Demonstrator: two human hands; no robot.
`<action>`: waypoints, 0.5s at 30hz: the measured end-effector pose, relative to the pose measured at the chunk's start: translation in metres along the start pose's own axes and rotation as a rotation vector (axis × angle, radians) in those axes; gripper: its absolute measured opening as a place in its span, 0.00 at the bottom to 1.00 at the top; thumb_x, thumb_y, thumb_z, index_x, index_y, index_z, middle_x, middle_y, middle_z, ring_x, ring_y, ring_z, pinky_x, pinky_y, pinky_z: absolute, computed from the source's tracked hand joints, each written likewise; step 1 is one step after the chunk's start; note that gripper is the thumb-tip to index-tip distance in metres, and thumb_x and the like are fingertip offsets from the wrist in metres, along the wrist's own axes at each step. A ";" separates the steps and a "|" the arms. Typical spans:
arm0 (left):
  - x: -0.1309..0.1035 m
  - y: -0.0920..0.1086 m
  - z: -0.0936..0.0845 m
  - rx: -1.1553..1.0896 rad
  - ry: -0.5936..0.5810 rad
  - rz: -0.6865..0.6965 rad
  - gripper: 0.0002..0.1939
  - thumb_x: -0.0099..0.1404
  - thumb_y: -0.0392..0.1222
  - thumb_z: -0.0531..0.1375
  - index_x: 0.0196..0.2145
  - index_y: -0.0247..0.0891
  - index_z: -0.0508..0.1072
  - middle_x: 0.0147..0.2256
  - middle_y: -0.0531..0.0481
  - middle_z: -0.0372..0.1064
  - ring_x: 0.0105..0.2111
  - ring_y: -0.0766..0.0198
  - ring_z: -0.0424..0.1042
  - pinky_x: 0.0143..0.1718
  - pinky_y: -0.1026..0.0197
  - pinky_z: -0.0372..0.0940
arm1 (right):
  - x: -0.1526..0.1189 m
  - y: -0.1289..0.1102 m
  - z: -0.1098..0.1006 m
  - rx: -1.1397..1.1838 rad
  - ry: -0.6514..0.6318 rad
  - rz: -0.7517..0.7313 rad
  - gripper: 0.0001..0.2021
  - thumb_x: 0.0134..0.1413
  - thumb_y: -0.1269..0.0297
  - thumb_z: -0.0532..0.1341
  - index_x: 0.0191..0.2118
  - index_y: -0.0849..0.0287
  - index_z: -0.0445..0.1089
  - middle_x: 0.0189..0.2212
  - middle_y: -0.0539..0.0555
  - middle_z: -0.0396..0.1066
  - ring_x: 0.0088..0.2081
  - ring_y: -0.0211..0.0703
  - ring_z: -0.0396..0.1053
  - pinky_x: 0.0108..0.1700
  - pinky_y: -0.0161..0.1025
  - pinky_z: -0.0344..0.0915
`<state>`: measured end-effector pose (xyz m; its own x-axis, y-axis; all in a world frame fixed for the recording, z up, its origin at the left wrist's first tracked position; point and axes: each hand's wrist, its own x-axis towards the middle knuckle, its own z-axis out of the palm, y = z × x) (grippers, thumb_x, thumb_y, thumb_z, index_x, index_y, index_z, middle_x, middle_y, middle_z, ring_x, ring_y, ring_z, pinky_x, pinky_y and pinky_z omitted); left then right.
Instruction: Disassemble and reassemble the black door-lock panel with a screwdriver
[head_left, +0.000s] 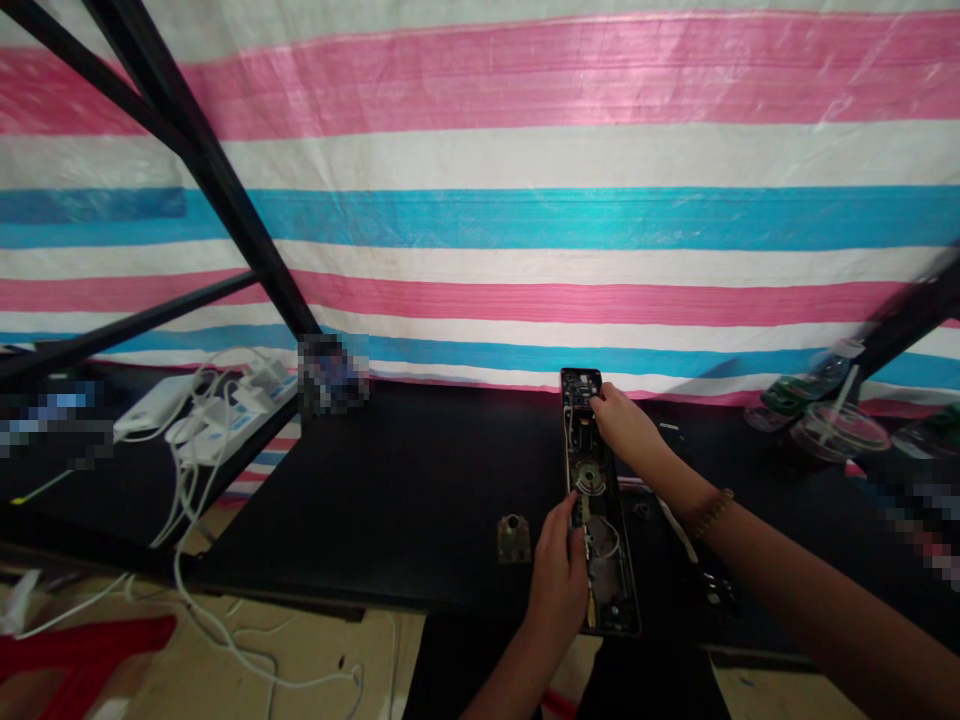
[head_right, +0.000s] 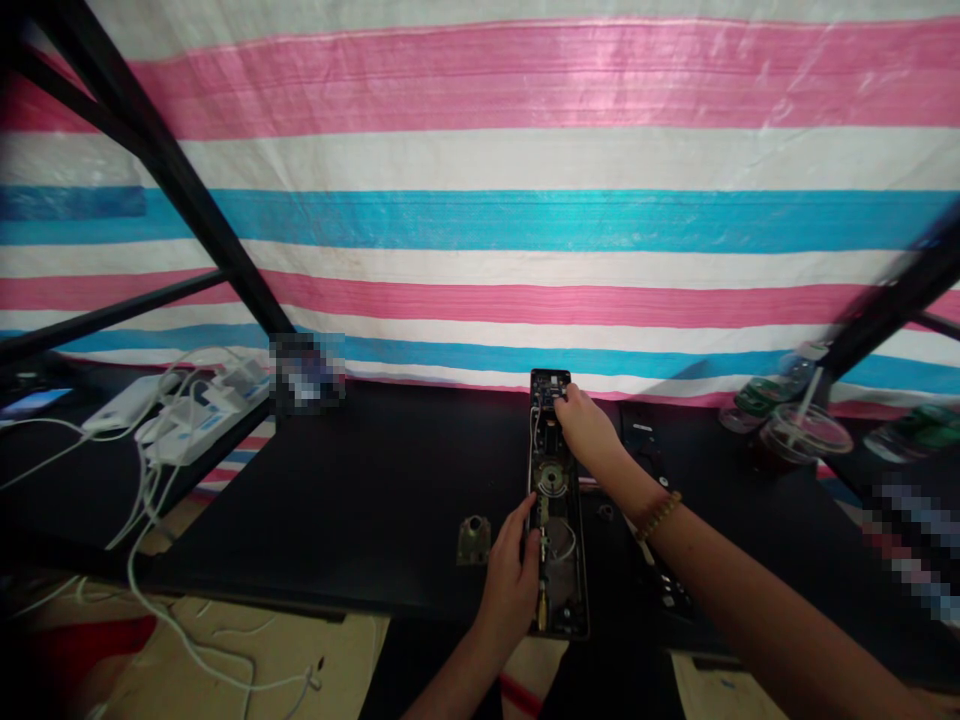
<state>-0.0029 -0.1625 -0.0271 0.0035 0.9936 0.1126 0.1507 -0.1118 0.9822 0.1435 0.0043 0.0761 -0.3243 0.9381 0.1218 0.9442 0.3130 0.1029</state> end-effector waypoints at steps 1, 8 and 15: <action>0.000 0.000 0.000 -0.001 0.004 0.001 0.23 0.74 0.43 0.49 0.63 0.38 0.66 0.60 0.39 0.67 0.61 0.55 0.66 0.64 0.50 0.58 | 0.000 0.000 0.001 -0.006 0.003 -0.006 0.12 0.66 0.74 0.53 0.46 0.65 0.72 0.47 0.65 0.67 0.47 0.50 0.70 0.50 0.40 0.65; 0.001 -0.004 0.000 -0.014 0.002 0.010 0.23 0.74 0.43 0.50 0.63 0.39 0.66 0.61 0.40 0.67 0.62 0.56 0.65 0.64 0.52 0.57 | 0.010 0.007 0.002 0.125 -0.029 -0.011 0.12 0.65 0.75 0.54 0.43 0.67 0.75 0.46 0.66 0.69 0.44 0.48 0.71 0.49 0.41 0.65; 0.005 -0.006 -0.001 0.021 0.002 0.026 0.23 0.74 0.43 0.49 0.63 0.38 0.66 0.61 0.39 0.66 0.62 0.55 0.65 0.65 0.49 0.57 | 0.007 0.014 0.005 0.205 0.048 0.043 0.12 0.66 0.73 0.54 0.42 0.64 0.76 0.44 0.59 0.68 0.42 0.41 0.70 0.48 0.34 0.64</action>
<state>-0.0051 -0.1570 -0.0327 0.0056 0.9903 0.1387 0.1717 -0.1376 0.9755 0.1541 0.0162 0.0738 -0.2816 0.9444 0.1696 0.9476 0.3015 -0.1058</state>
